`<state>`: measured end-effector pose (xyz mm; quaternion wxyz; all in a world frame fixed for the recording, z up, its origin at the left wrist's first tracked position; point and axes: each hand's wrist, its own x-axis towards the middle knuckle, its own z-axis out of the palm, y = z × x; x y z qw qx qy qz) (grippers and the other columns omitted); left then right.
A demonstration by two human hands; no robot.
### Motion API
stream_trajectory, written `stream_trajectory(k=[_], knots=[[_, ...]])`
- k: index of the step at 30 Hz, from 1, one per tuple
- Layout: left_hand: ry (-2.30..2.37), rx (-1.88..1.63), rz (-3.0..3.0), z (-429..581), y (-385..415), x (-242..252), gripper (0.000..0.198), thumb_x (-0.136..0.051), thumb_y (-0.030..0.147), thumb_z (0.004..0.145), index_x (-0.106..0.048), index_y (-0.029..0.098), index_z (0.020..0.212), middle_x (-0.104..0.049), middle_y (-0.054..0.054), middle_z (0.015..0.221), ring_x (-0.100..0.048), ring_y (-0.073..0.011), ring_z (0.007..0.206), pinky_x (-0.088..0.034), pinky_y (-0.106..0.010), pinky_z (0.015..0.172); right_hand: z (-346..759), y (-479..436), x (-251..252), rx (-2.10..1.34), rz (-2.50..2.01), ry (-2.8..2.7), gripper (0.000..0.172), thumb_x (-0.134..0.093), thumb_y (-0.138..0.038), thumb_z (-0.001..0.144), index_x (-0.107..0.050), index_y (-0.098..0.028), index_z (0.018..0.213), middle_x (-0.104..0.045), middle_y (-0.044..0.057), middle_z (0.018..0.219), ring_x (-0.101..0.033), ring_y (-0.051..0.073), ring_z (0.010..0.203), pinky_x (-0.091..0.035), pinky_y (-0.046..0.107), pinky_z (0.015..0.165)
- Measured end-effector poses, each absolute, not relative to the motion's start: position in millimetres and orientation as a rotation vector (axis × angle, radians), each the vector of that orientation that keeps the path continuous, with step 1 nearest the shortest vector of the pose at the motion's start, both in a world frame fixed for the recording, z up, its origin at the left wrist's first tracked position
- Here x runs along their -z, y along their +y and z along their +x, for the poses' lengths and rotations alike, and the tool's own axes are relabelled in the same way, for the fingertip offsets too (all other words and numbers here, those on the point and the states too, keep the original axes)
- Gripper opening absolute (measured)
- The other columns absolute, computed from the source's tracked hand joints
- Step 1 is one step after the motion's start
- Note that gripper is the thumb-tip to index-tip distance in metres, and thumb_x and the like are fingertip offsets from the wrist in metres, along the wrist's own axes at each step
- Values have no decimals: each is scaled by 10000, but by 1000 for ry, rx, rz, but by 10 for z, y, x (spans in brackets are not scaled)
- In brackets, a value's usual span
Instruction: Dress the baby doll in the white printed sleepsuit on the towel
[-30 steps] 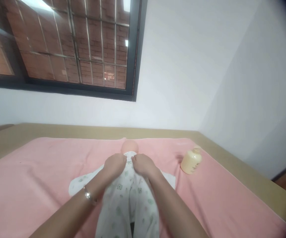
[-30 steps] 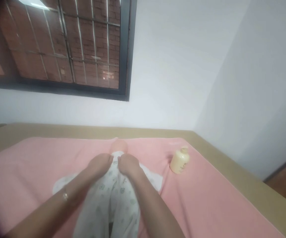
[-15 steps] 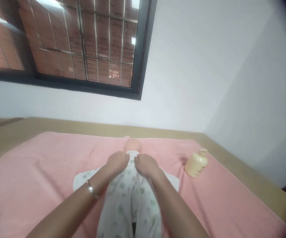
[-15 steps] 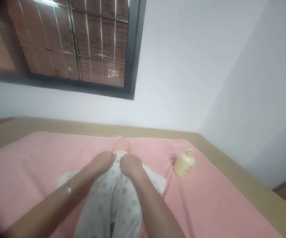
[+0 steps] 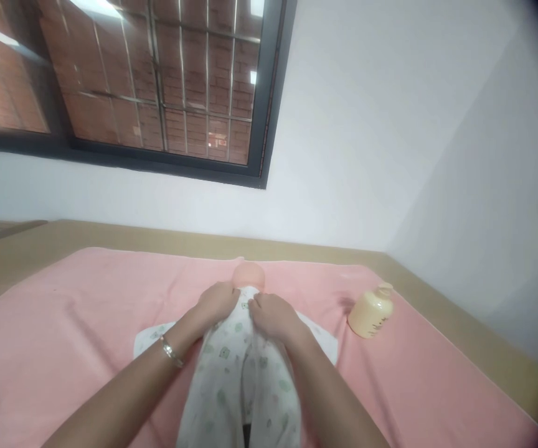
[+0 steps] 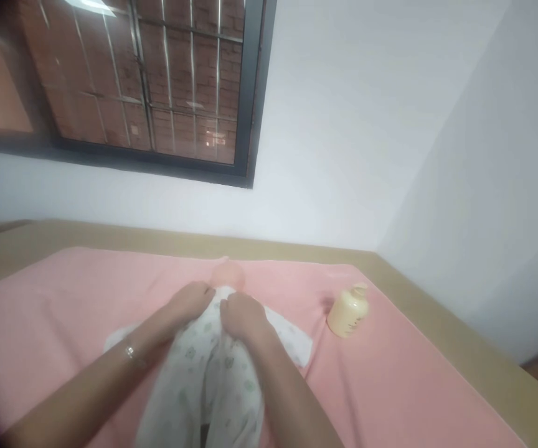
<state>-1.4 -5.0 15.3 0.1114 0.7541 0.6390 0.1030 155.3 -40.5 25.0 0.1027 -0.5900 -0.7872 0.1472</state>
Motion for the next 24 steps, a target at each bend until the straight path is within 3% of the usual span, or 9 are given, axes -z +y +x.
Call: stream_trajectory(k=[7,14,20,24], knots=[[1922,71,2333,104,-341,-309,174,-552,261,744,-647,119,710,-658,-141,780,-633,-235,745,-460,-331,698,1605,-225,-132,-530,-1798,-2256,571,-146,-375,952,-641,-90,958,-638,188,1006,-597,251,934,-427,326,767],[1758,-229,2305,-24,-168,-293,446,-279,378,900,-653,144,832,-670,-135,912,-623,-208,749,-442,-293,638,1545,-459,-256,-365,-1697,-2371,510,-207,-377,940,-634,-100,922,-650,176,922,-601,253,848,-422,329,716],[1840,-73,2398,76,-325,-283,370,-351,326,880,-645,131,769,-665,-135,824,-624,-229,721,-434,-307,618,1606,-171,-51,-481,-1833,-2271,621,-129,-418,963,-650,-81,994,-638,189,1019,-601,257,939,-425,331,772],[1821,-131,2492,56,-373,-273,419,-295,338,903,-631,142,750,-657,-123,775,-621,-228,705,-431,-322,631,1578,-235,-67,-376,-1813,-2329,648,-103,-420,970,-659,-88,975,-651,184,965,-613,263,909,-426,347,768]])
